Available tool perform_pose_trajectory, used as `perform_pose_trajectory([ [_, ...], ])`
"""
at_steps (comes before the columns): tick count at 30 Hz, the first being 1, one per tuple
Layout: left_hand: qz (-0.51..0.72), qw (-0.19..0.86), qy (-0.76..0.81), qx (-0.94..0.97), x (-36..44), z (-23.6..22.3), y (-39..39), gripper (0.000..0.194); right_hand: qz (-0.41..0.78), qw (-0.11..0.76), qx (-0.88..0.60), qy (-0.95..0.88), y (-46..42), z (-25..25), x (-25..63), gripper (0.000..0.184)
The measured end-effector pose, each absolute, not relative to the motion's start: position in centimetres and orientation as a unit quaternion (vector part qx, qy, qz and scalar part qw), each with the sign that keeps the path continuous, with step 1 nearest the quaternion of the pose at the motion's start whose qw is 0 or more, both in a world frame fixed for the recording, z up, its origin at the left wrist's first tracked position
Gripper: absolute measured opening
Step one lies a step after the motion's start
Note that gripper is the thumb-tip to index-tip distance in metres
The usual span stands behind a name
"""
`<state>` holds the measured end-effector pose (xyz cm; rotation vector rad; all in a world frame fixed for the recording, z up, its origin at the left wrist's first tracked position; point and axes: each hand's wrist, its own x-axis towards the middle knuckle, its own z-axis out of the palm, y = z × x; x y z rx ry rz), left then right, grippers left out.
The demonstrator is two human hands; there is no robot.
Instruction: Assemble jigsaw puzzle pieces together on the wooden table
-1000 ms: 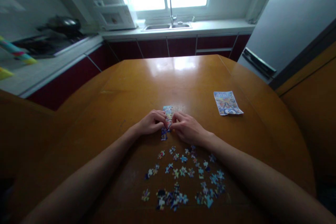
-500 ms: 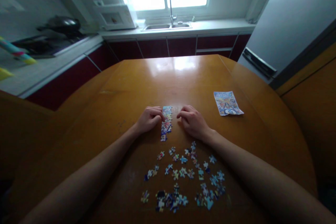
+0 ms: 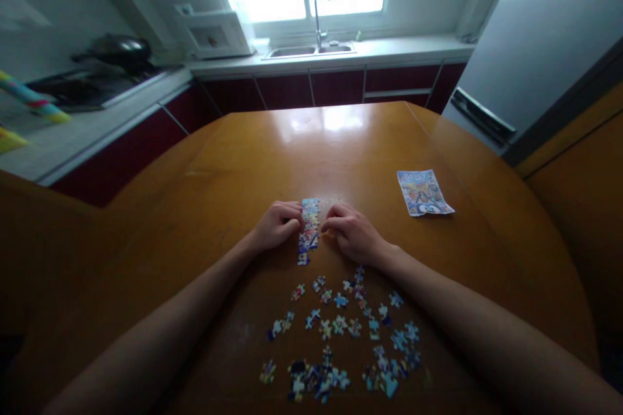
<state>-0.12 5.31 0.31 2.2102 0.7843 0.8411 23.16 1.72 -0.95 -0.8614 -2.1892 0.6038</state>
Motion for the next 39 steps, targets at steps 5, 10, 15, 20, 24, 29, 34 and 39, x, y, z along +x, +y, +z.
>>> perform_pose_trajectory([
  [5, 0.312, 0.331, 0.293, 0.841, -0.2, 0.51, 5.23, 0.025, 0.241, 0.351, -0.331, -0.842, 1.74, -0.96, 23.21, 0.029],
  [10, 0.308, 0.345, 0.284, 0.84, -0.26, 0.68, 5.16, 0.026, 0.232, 0.311, -0.294, -0.874, 1.43, -0.63, 23.24, 0.033],
  [15, 0.309, 0.339, 0.277, 0.844, -0.13, 0.66, 5.21, 0.028, 0.23, 0.293, -0.27, -0.888, 1.4, -0.46, 23.3, 0.036],
  [20, 0.294, 0.323, 0.282, 0.854, -0.04, 0.88, 5.18, 0.028, 0.23, 0.297, -0.273, -0.886, 1.39, -0.42, 23.28, 0.038],
  [24, 0.275, 0.332, 0.266, 0.862, -0.08, 1.19, 5.04, 0.029, 0.226, 0.294, -0.273, -0.888, 1.36, -0.4, 23.26, 0.036],
  [29, 0.256, 0.35, 0.238, 0.869, -0.01, 1.22, 4.98, 0.029, 0.221, 0.285, -0.269, -0.893, 1.32, -0.35, 23.3, 0.036],
  [34, 0.241, 0.341, 0.234, 0.878, 0.19, 1.1, 4.89, 0.028, 0.214, 0.272, -0.269, -0.899, 1.32, -0.35, 23.28, 0.038],
  [39, 0.253, 0.337, 0.239, 0.875, 0.04, 1.15, 4.89, 0.028, 0.239, 0.294, -0.266, -0.886, 1.48, -0.44, 23.18, 0.039],
])
